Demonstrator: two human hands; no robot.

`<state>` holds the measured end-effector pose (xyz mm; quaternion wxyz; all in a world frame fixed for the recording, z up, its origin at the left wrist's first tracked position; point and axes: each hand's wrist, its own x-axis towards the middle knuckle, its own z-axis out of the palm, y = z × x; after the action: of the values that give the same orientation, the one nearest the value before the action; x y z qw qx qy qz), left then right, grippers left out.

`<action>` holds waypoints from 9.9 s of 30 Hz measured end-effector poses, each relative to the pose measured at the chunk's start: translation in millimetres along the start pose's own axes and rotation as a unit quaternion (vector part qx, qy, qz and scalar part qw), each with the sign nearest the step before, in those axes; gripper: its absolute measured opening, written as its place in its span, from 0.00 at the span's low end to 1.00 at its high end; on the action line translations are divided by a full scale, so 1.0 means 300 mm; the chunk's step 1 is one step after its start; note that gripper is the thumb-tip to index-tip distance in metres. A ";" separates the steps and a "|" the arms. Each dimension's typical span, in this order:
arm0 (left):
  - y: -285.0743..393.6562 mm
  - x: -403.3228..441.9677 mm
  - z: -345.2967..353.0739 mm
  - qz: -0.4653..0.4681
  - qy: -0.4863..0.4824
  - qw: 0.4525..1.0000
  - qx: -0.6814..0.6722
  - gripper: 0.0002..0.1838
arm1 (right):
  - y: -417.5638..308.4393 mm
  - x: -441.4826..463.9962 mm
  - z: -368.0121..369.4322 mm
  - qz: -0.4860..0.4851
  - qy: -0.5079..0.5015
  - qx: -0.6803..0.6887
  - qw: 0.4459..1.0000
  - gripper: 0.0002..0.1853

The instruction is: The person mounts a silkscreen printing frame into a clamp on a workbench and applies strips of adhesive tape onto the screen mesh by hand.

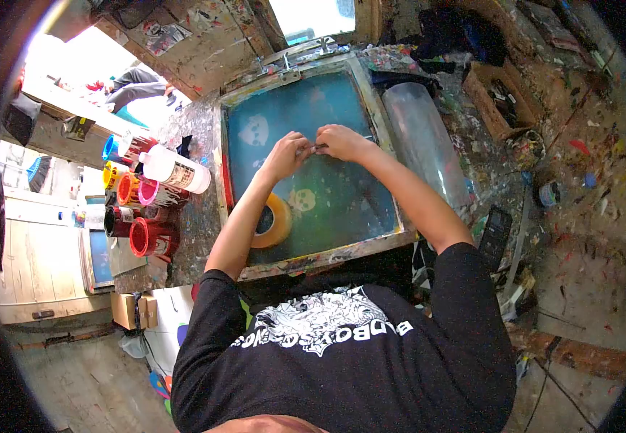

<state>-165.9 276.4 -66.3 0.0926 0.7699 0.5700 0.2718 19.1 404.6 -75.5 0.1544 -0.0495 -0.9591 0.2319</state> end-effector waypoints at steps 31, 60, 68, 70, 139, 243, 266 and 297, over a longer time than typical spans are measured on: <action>-0.096 -0.083 -0.115 -0.005 -0.026 0.999 -0.021 0.09 | 0.158 -0.087 -0.216 0.027 -0.139 -0.020 0.990 0.07; -0.075 0.034 0.030 0.018 -0.011 0.999 -0.025 0.08 | 0.082 0.047 -0.102 0.001 -0.124 -0.054 0.991 0.08; -0.134 -0.059 -0.095 -0.046 -0.061 0.997 -0.002 0.11 | 0.144 -0.022 -0.190 0.006 -0.148 -0.057 0.987 0.06; -0.132 -0.083 -0.081 -0.047 -0.025 0.998 -0.037 0.09 | 0.159 -0.057 -0.218 0.046 -0.185 -0.082 0.978 0.05; 0.654 -0.600 0.217 -0.091 0.121 0.962 0.228 0.28 | -0.551 0.408 -0.102 -0.043 -0.122 0.042 0.991 0.21; 0.682 -0.518 0.185 -0.120 0.088 0.975 0.167 0.31 | 0.559 -0.610 -0.346 0.458 0.108 -0.331 0.818 0.23; 0.705 -0.512 0.182 -0.148 0.105 0.966 0.184 0.32 | -0.115 -0.929 -0.214 0.502 0.148 -0.347 0.778 0.18; 0.624 -0.870 0.075 -0.238 0.200 0.936 0.165 0.32 | -0.078 -1.019 -0.124 0.522 0.349 -0.343 0.698 0.20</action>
<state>-52.0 -24.5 -82.2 -0.0895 0.5461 0.7801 0.2919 319.9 348.9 -116.9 0.3047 -0.6694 -0.6696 -0.1034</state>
